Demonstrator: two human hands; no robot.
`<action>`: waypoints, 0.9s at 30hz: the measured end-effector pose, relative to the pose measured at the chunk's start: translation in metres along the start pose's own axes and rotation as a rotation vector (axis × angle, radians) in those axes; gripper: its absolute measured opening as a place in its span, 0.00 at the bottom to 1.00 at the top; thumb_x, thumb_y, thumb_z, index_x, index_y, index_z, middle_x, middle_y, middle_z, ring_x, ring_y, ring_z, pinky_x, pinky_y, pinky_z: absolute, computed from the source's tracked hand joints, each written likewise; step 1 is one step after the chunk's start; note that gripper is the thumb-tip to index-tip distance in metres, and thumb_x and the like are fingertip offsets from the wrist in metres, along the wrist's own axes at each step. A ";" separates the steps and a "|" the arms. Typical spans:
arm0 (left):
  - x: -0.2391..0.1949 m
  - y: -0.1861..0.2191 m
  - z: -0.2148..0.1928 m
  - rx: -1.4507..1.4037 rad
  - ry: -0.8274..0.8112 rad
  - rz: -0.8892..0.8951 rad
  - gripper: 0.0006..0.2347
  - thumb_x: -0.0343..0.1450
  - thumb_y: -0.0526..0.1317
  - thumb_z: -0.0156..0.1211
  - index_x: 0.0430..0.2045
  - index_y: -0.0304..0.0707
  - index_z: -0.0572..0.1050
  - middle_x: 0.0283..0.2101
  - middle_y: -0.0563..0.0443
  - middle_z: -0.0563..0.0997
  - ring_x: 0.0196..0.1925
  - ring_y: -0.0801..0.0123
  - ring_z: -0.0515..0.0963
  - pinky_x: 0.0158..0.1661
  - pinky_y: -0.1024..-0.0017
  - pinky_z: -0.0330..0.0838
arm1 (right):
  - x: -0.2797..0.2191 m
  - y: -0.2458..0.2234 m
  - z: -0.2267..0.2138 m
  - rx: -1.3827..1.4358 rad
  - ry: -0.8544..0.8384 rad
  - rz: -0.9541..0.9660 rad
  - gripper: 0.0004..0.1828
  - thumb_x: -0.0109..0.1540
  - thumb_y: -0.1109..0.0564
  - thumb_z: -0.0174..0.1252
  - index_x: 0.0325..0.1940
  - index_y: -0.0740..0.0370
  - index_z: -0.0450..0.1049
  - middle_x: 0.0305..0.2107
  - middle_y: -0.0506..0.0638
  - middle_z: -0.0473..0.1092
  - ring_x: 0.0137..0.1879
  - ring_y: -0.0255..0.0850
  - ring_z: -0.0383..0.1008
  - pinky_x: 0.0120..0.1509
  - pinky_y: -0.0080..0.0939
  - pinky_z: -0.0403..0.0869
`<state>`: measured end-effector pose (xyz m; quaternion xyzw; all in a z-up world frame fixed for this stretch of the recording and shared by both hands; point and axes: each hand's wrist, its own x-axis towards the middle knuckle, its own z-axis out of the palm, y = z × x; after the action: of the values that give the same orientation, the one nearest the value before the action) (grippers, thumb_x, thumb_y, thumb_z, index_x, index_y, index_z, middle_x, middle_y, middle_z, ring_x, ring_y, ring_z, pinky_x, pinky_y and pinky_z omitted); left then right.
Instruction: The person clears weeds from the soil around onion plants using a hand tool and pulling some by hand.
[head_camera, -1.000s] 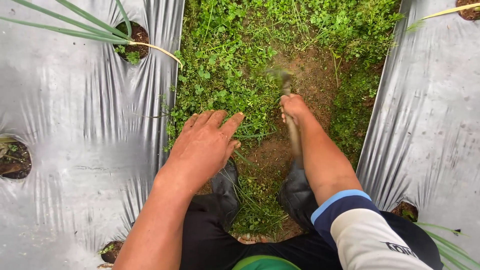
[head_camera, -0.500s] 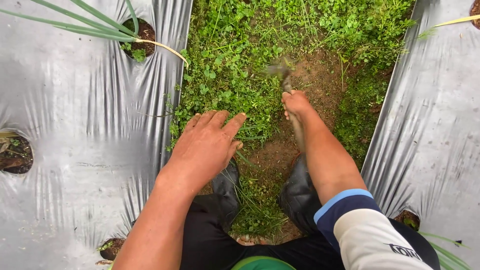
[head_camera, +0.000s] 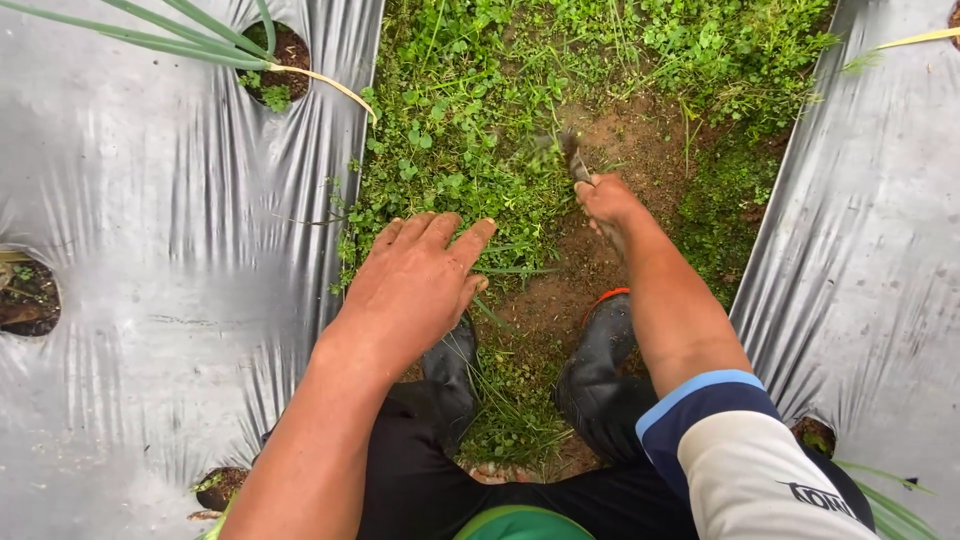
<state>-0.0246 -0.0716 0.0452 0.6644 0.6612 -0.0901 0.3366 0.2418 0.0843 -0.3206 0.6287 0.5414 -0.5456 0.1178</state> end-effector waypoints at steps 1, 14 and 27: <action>0.000 0.001 0.000 -0.001 0.000 0.004 0.22 0.75 0.43 0.54 0.66 0.46 0.68 0.58 0.35 0.75 0.65 0.44 0.72 0.63 0.39 0.64 | 0.005 0.004 -0.001 0.000 0.003 0.003 0.26 0.71 0.48 0.49 0.61 0.77 0.68 0.24 0.61 0.70 0.24 0.49 0.77 0.30 0.59 0.84; 0.000 0.000 0.003 -0.009 0.021 0.003 0.22 0.74 0.42 0.55 0.66 0.46 0.68 0.57 0.35 0.76 0.65 0.43 0.72 0.62 0.39 0.64 | 0.027 0.000 0.006 0.322 0.157 0.007 0.24 0.72 0.46 0.45 0.51 0.74 0.70 0.22 0.59 0.70 0.20 0.46 0.74 0.22 0.50 0.81; 0.000 -0.001 -0.003 -0.027 -0.001 0.002 0.22 0.74 0.42 0.54 0.66 0.45 0.68 0.57 0.33 0.76 0.65 0.42 0.72 0.62 0.37 0.64 | 0.029 -0.034 0.037 0.447 0.227 0.059 0.15 0.70 0.51 0.46 0.50 0.66 0.68 0.20 0.55 0.68 0.20 0.47 0.75 0.24 0.55 0.83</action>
<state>-0.0259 -0.0701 0.0468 0.6605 0.6615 -0.0812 0.3457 0.1882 0.0865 -0.3427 0.7121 0.3984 -0.5738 -0.0699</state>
